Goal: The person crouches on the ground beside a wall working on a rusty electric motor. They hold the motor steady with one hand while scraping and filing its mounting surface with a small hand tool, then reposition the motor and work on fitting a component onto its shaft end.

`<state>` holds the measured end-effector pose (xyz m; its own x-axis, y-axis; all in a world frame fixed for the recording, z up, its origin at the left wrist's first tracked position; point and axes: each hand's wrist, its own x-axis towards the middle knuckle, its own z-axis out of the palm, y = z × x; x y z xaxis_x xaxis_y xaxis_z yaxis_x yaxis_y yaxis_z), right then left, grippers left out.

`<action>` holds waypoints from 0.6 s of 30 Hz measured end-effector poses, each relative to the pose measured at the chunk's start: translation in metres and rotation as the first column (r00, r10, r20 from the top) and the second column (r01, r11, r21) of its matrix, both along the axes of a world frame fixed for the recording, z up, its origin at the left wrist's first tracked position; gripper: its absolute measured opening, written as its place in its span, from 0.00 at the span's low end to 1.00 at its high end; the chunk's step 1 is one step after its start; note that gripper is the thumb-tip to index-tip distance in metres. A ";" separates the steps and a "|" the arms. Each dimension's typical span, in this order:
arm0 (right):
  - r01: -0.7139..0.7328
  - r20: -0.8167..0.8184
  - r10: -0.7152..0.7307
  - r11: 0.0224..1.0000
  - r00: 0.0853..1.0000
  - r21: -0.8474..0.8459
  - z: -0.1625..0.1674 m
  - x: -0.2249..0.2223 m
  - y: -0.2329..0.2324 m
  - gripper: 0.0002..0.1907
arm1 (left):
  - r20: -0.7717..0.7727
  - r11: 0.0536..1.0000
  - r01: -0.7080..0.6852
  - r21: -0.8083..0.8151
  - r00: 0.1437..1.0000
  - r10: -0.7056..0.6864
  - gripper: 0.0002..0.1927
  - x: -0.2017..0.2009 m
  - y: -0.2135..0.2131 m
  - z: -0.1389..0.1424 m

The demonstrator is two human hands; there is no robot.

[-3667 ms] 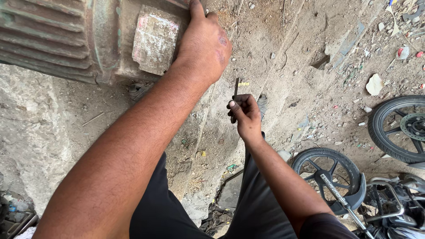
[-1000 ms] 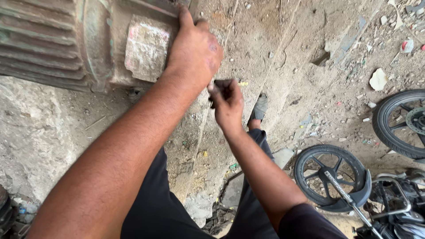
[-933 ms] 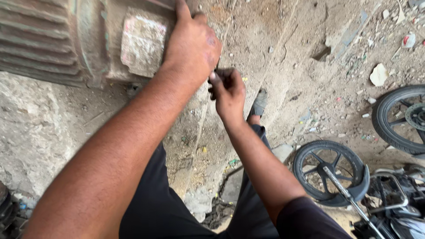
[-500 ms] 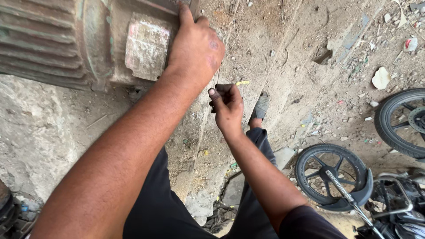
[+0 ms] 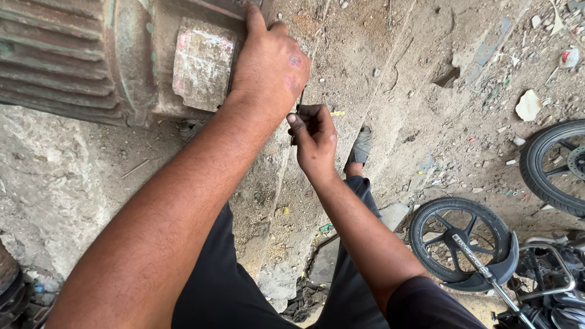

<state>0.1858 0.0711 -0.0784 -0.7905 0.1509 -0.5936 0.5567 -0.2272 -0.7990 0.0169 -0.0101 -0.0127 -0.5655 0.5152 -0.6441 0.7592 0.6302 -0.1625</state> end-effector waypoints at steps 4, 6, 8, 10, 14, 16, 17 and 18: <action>0.024 0.041 -0.024 1.000 0.999 0.001 0.001 -0.003 -0.001 0.12 | 0.019 1.000 -0.007 -0.010 1.000 0.007 0.22 0.002 -0.001 -0.002; -0.038 0.065 0.035 0.998 0.997 0.050 0.003 -0.004 -0.001 0.12 | 0.025 0.999 0.023 -0.045 0.999 -0.021 0.23 0.002 -0.002 -0.002; -0.011 0.084 0.008 0.999 0.996 0.032 0.004 -0.004 -0.001 0.13 | 0.001 0.997 0.059 -0.057 0.998 -0.059 0.09 0.000 -0.002 -0.002; 0.003 0.082 -0.004 1.000 0.997 0.017 0.005 -0.005 0.000 0.14 | -0.028 1.000 0.010 0.020 1.000 -0.009 0.09 0.000 -0.002 -0.001; -0.035 0.042 0.034 0.999 0.999 0.021 0.006 -0.004 0.002 0.14 | 0.022 0.999 0.042 -0.032 0.999 -0.041 0.15 -0.001 -0.002 0.001; -0.047 0.038 0.045 0.998 0.998 0.038 0.007 0.000 0.001 0.14 | 0.000 1.000 0.022 0.010 1.000 -0.022 0.11 -0.001 -0.002 0.002; -0.045 0.047 0.043 0.998 0.998 0.040 0.008 0.002 0.000 0.14 | -0.006 1.000 0.007 0.030 1.000 -0.007 0.10 -0.001 -0.003 0.002; -0.043 0.053 0.040 0.998 0.998 0.039 0.009 0.005 -0.001 0.14 | -0.013 1.000 0.021 0.013 1.000 -0.021 0.10 0.000 -0.003 0.002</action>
